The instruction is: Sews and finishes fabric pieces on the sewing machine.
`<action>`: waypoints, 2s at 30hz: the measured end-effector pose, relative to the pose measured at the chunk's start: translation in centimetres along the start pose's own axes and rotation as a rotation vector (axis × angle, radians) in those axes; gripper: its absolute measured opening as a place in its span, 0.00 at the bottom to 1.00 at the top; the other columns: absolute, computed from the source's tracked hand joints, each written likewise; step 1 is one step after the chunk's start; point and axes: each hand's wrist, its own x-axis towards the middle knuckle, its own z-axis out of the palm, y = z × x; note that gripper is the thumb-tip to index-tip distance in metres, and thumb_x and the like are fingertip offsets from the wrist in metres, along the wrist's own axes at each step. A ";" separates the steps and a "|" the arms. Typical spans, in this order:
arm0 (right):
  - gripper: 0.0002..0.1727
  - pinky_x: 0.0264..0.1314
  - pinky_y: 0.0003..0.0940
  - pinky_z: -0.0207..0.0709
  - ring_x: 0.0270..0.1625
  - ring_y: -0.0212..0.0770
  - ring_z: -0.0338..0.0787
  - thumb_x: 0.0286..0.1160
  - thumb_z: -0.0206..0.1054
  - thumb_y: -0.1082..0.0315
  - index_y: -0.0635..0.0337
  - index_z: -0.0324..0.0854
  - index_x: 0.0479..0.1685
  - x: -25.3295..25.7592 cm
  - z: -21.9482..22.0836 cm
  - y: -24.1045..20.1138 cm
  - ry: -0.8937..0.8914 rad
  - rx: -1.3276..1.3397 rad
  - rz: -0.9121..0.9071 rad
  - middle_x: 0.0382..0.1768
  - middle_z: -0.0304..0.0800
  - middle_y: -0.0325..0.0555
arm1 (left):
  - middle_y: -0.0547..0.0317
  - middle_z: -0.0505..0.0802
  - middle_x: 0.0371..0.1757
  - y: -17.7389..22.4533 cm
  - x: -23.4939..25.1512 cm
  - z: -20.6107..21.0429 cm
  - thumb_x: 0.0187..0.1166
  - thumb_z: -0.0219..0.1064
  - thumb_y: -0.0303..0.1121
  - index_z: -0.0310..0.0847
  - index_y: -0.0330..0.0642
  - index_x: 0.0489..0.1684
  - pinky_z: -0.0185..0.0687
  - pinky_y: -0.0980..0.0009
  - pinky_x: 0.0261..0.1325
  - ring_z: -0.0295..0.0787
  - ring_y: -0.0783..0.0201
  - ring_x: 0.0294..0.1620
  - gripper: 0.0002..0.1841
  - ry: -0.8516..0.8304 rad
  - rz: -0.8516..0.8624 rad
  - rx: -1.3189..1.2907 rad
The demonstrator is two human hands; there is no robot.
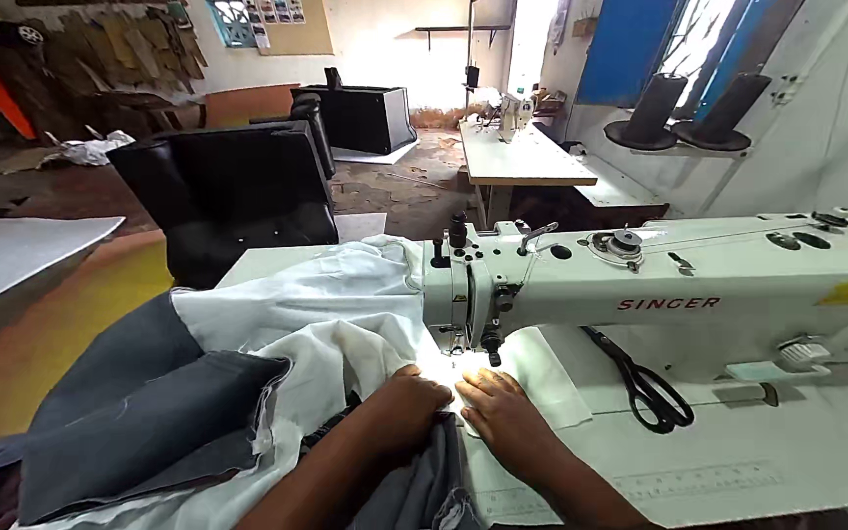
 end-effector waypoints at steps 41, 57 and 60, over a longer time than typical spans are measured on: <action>0.10 0.39 0.42 0.77 0.38 0.39 0.91 0.69 0.65 0.67 0.44 0.92 0.32 -2.2 3.6 0.7 0.650 -0.137 -0.364 0.42 0.98 0.29 | 0.52 0.90 0.71 2.1 -0.1 -0.3 0.89 0.54 0.32 0.87 0.45 0.68 0.43 0.36 0.87 0.77 0.45 0.79 0.18 0.031 -0.217 -0.003; 0.11 0.37 0.45 0.79 0.36 0.41 0.92 0.67 0.65 0.70 0.45 0.94 0.33 -1.7 3.6 0.1 0.638 -0.089 -0.240 0.41 0.99 0.30 | 0.48 0.90 0.69 1.7 0.5 -0.1 0.90 0.58 0.48 0.90 0.51 0.66 0.32 0.28 0.87 0.70 0.40 0.83 0.20 0.106 -0.308 -0.065; 0.12 0.37 0.44 0.78 0.35 0.40 0.91 0.67 0.65 0.70 0.43 0.95 0.32 -1.3 3.6 -0.1 0.642 -0.108 -0.203 0.41 0.99 0.29 | 0.50 0.89 0.70 1.8 0.9 -0.3 0.90 0.57 0.44 0.90 0.47 0.64 0.34 0.32 0.87 0.68 0.43 0.85 0.19 0.091 -0.338 -0.080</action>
